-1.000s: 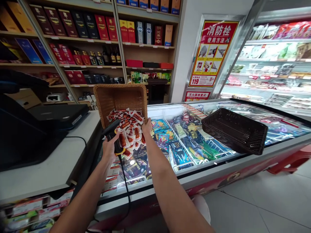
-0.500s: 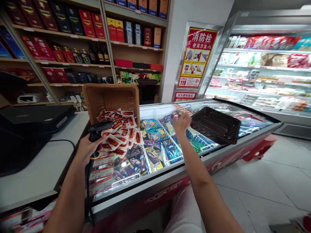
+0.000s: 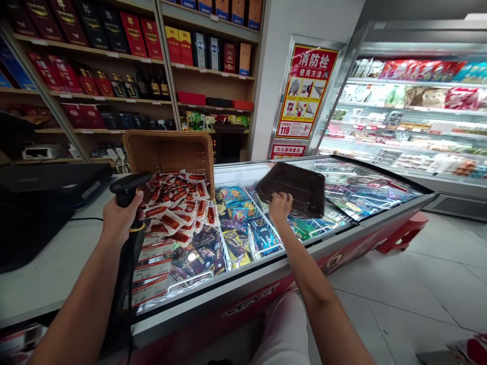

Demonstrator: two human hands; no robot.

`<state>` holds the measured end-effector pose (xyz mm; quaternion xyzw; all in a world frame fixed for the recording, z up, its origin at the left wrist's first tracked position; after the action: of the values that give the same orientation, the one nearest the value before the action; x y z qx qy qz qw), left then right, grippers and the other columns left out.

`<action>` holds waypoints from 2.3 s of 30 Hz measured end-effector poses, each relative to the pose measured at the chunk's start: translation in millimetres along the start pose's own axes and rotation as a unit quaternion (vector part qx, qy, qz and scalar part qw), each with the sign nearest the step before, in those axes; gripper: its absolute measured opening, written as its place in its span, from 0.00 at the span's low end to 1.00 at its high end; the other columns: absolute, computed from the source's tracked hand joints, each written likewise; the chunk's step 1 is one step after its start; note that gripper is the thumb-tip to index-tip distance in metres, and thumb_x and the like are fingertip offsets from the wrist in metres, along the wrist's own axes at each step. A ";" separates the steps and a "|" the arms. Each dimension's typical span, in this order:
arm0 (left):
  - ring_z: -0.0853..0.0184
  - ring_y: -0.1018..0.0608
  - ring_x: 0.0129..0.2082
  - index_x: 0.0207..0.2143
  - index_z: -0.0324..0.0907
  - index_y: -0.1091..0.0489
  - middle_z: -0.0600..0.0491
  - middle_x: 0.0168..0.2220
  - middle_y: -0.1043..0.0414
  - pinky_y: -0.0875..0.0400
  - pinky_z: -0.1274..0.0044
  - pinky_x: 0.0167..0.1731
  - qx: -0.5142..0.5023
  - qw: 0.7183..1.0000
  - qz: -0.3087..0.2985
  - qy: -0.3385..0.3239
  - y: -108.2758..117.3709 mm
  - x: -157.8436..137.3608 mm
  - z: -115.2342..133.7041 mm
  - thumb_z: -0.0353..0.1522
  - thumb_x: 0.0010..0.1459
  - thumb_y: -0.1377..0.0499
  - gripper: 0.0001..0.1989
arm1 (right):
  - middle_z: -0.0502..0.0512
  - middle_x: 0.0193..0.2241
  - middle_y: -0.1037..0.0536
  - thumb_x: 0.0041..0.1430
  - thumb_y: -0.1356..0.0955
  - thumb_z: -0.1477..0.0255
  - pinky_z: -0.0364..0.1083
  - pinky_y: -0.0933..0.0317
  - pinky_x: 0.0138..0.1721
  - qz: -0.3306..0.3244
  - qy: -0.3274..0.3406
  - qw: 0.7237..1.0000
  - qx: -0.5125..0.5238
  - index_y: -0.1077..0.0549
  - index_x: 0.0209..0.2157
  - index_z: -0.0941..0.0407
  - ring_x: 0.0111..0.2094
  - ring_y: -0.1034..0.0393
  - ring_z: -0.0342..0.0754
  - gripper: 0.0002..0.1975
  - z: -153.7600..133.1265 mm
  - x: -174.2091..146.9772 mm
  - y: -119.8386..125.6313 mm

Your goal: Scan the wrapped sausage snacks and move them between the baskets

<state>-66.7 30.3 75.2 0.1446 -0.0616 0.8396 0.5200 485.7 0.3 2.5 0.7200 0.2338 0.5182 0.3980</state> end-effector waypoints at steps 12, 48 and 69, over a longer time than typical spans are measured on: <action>0.73 0.35 0.17 0.32 0.43 0.32 0.61 0.20 0.34 0.39 0.78 0.17 -0.088 0.994 0.003 0.062 -5.2 -20.7 -24.0 0.51 0.38 0.27 0.28 | 0.67 0.50 0.19 0.71 0.32 0.64 0.54 0.44 0.54 -0.081 0.092 0.991 0.048 0.25 0.52 0.57 0.53 0.31 0.61 0.14 -134.6 5.2 -6.2; 0.72 0.33 0.17 0.31 0.42 0.30 0.59 0.21 0.33 0.39 0.77 0.18 -0.076 0.993 -0.054 0.071 -27.1 -37.5 -21.4 0.51 0.40 0.26 0.27 | 0.83 0.53 0.21 0.68 0.31 0.57 0.64 0.35 0.56 -0.243 0.058 0.963 0.099 0.39 0.70 0.69 0.56 0.25 0.71 0.40 -197.5 47.8 -22.9; 0.73 0.34 0.17 0.31 0.42 0.31 0.60 0.20 0.33 0.40 0.78 0.17 -0.109 0.989 -0.043 0.093 -26.5 -36.7 -24.0 0.48 0.38 0.24 0.27 | 0.62 0.26 0.18 0.70 0.34 0.49 0.45 0.51 0.32 -0.074 0.103 0.988 -0.093 0.17 0.37 0.56 0.32 0.22 0.54 0.25 -15.7 -14.5 6.6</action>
<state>-32.1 17.0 39.9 0.0104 -0.0981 0.8144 0.5718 465.4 -9.1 2.1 0.6037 0.2768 0.5782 0.4739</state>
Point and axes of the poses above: each hand's wrist, its own x-axis towards the middle knuckle, its own y-axis out of the back of the hand, z = x × y, the point moved 9 cm from there along x, towards the middle knuckle
